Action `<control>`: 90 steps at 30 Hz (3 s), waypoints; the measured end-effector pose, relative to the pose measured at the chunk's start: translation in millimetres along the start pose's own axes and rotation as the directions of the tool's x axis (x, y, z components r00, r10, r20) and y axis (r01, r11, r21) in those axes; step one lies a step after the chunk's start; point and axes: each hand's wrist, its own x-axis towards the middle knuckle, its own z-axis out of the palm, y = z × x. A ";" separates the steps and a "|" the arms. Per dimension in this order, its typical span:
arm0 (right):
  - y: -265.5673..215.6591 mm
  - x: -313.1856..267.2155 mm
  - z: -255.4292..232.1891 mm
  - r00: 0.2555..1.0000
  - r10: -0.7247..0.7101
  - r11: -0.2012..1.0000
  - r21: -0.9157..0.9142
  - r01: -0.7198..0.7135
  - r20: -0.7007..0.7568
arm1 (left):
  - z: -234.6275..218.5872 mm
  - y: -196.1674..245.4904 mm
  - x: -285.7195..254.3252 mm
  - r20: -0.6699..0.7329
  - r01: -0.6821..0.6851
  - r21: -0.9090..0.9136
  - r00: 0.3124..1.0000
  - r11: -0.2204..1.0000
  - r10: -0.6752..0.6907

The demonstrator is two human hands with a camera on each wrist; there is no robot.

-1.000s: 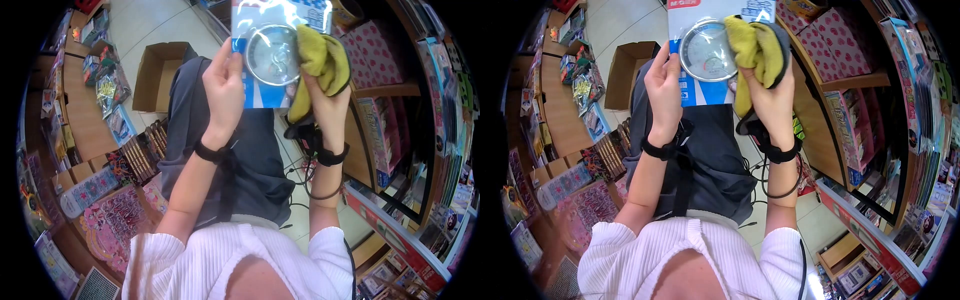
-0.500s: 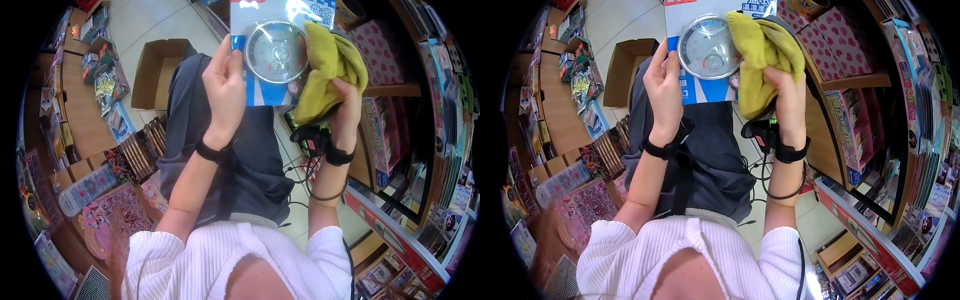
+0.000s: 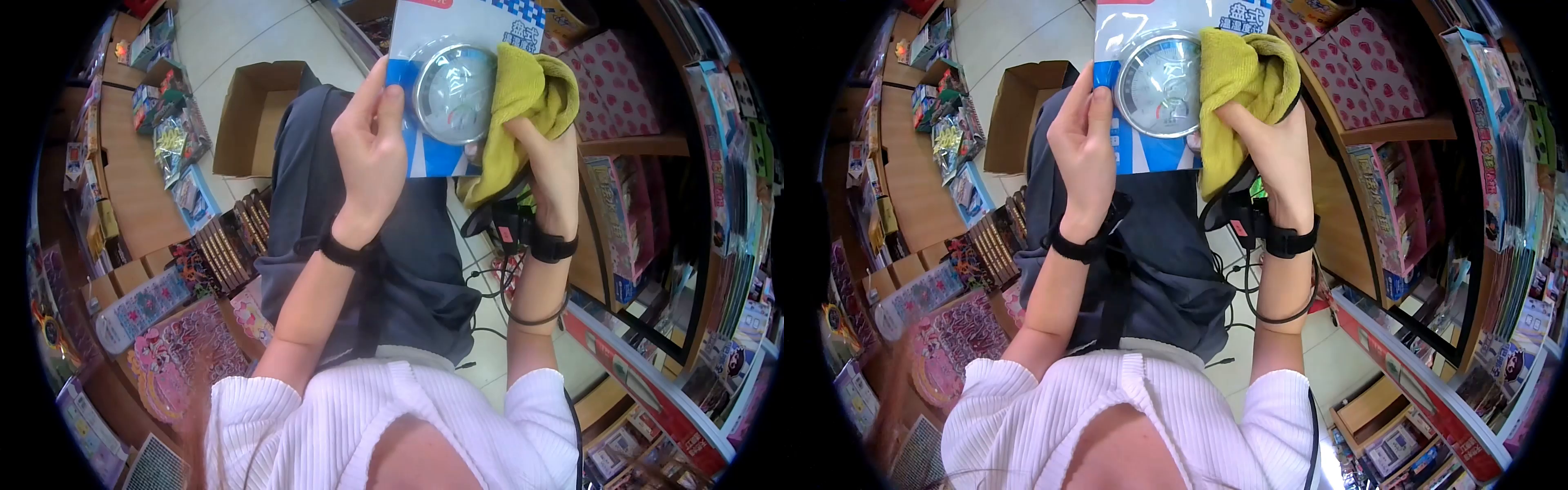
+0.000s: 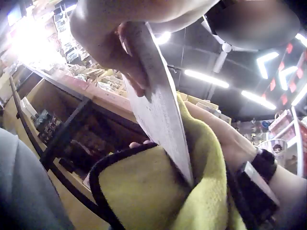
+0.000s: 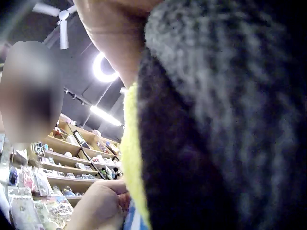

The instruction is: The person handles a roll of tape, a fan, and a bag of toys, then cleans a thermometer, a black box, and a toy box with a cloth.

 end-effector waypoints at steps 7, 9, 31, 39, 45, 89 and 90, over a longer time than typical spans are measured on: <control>2.7 2.8 -3.2 0.999 0.036 0.993 0.117 -0.032 -0.030 | -1.4 -0.6 0.7 0.020 -0.102 0.092 0.995 0.991 0.100; 5.1 2.9 -3.7 0.998 0.027 0.991 0.135 -0.020 -0.052 | -0.8 -1.6 1.3 0.021 -0.116 0.070 0.993 0.991 0.114; 19.1 -4.7 -4.6 0.994 -0.028 0.993 0.109 0.040 -0.105 | -14.1 -27.2 8.5 0.073 0.167 -0.034 0.984 0.985 -0.164; 20.9 -3.8 0.0 0.986 -0.166 0.945 -0.282 0.167 0.027 | -10.5 -19.0 8.0 0.051 0.100 0.018 0.994 0.995 -0.101; 28.1 -4.5 -9.0 0.997 -0.042 0.999 -0.020 0.040 -0.062 | -9.1 -19.6 7.9 0.044 0.131 -0.007 0.990 0.991 -0.131; 19.6 0.4 -16.7 0.997 -0.074 0.939 -0.334 0.078 0.026 | -15.1 -20.1 0.5 0.170 0.102 -0.027 0.981 0.994 -0.095; 20.0 0.5 -19.0 0.997 -0.047 0.942 -0.331 0.062 0.053 | -15.7 -21.1 1.2 0.174 0.102 -0.019 0.980 0.995 -0.097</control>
